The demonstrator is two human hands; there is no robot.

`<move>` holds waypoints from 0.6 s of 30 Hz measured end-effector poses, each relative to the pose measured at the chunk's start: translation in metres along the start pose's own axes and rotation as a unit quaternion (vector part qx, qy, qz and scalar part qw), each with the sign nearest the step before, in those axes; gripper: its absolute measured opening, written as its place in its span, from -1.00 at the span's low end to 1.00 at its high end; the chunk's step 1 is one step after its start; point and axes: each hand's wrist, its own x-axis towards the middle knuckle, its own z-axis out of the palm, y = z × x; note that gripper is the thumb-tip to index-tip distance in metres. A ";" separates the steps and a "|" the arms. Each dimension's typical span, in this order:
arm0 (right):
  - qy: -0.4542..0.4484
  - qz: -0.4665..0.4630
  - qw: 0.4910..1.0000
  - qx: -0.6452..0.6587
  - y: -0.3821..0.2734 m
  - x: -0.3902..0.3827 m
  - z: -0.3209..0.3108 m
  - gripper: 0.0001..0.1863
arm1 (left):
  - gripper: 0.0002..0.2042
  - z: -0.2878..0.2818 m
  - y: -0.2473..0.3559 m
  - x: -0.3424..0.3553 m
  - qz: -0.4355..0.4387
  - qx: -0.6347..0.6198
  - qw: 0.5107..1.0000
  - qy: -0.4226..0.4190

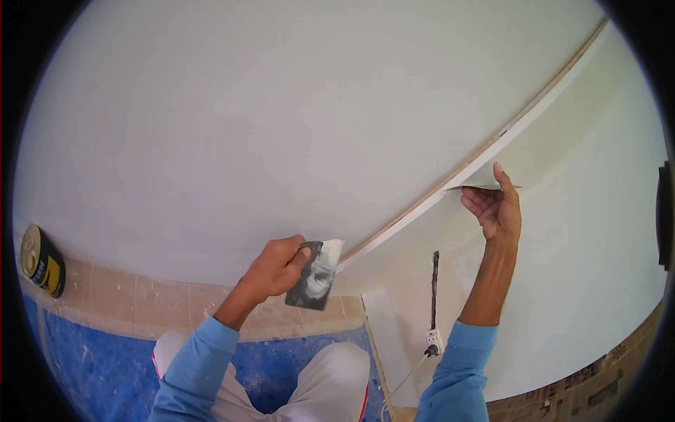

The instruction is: The person applies joint compound to a wall corner using putty knives, smoothing the mixture along the surface.

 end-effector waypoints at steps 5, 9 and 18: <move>-0.045 -0.083 0.988 0.121 -0.031 -0.016 -0.019 -0.59 | -0.80 0.035 0.034 -0.024 -0.136 -0.304 0.942 -0.041; -0.083 -0.150 0.981 0.091 -0.013 -0.035 -0.015 -0.53 | -0.80 0.035 0.045 -0.031 -0.238 -0.456 0.856 -0.040; -0.244 -0.230 0.938 -0.090 0.045 -0.184 -0.032 -0.66 | -0.77 0.055 0.053 -0.051 -0.244 -0.654 0.716 0.025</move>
